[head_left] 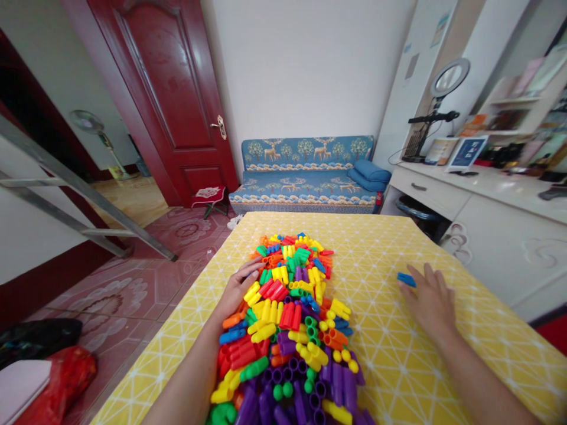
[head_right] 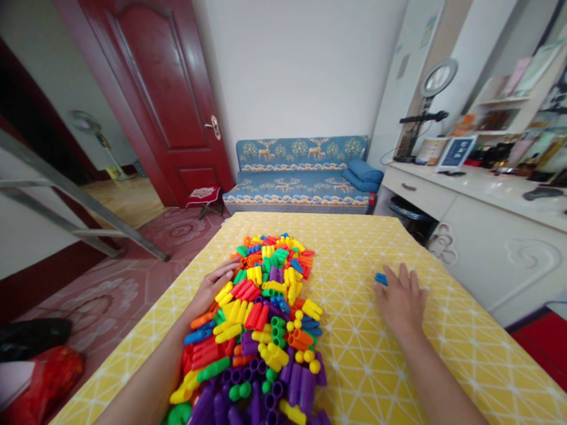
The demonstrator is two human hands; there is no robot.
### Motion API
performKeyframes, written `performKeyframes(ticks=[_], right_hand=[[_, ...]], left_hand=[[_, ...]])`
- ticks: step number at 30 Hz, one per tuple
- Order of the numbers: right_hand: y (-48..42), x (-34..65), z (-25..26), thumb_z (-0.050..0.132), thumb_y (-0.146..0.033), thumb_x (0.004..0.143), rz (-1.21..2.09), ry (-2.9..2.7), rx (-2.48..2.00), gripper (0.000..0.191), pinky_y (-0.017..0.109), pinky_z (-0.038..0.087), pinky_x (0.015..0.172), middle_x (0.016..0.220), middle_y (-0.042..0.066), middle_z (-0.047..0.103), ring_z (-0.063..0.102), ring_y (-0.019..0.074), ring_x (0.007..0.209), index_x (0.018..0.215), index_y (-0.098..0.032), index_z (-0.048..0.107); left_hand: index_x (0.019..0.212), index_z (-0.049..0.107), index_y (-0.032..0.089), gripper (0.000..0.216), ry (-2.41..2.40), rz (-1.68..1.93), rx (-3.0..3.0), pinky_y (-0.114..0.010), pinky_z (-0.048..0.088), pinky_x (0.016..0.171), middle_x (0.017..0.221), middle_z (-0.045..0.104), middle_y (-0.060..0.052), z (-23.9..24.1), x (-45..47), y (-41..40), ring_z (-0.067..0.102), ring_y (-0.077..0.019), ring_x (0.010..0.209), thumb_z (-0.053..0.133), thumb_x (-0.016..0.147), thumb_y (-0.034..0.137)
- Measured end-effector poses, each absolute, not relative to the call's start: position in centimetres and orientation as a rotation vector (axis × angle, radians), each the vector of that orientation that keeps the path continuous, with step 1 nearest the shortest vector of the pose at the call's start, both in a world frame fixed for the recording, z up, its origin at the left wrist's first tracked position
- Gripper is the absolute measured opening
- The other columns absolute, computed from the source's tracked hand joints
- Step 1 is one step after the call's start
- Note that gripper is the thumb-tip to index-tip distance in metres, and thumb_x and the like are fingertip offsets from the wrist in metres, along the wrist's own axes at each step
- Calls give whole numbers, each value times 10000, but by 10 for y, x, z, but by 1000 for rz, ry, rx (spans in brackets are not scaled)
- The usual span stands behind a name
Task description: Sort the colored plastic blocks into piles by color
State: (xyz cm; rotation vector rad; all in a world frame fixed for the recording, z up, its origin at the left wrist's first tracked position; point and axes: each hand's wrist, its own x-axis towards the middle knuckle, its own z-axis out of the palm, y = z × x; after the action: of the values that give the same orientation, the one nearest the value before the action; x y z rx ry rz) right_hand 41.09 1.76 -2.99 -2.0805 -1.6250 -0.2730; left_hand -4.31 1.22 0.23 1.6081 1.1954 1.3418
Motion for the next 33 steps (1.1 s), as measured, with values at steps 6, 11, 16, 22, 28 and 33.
performKeyframes(ticks=[6,11,16,22,28,33], right_hand=[[24,394,-35,174,-660,856,-109,-1807,-2409,827,531,212,1104,1553,192,146,150,324,1425,1472,-113,244],[69,432,-30,127,-716,840,-47,-1809,-2439,866,517,187,1118,1569,153,112,130,301,1434,1484,-148,234],[104,455,-26,116,-726,837,-28,-1830,-2432,866,553,193,1106,1582,110,62,133,297,1433,1500,-174,187],[117,456,-23,133,-734,828,-17,-1814,-2431,877,622,209,1067,1581,113,66,174,352,1410,1504,-178,175],[120,459,-28,122,-742,823,-27,-1804,-2423,876,617,205,1066,1583,108,53,172,356,1409,1503,-195,180],[120,460,-33,129,-754,817,-45,-1772,-2411,872,600,200,1072,1584,115,23,158,358,1411,1499,-214,194]], left_hand=[[1066,716,208,364,1210,1338,1596,-420,289,1127,1352,553,-82,2,-44,12,438,-273,1304,606,830,463],[1077,715,222,357,1220,1319,1621,-423,267,1140,1348,559,-75,3,-44,12,431,-278,1309,602,836,460],[1080,714,218,363,1233,1312,1638,-420,273,1137,1351,556,-80,3,-45,12,428,-279,1311,593,842,464],[1090,708,219,360,1242,1300,1633,-412,273,1137,1379,528,-75,4,-44,11,416,-272,1321,580,853,458],[1082,712,226,365,1249,1296,1619,-407,257,1145,1373,538,-68,5,-44,11,417,-274,1322,592,839,472],[1096,705,226,376,1248,1290,1622,-412,256,1145,1373,537,-67,4,-44,11,406,-276,1329,592,839,475]])
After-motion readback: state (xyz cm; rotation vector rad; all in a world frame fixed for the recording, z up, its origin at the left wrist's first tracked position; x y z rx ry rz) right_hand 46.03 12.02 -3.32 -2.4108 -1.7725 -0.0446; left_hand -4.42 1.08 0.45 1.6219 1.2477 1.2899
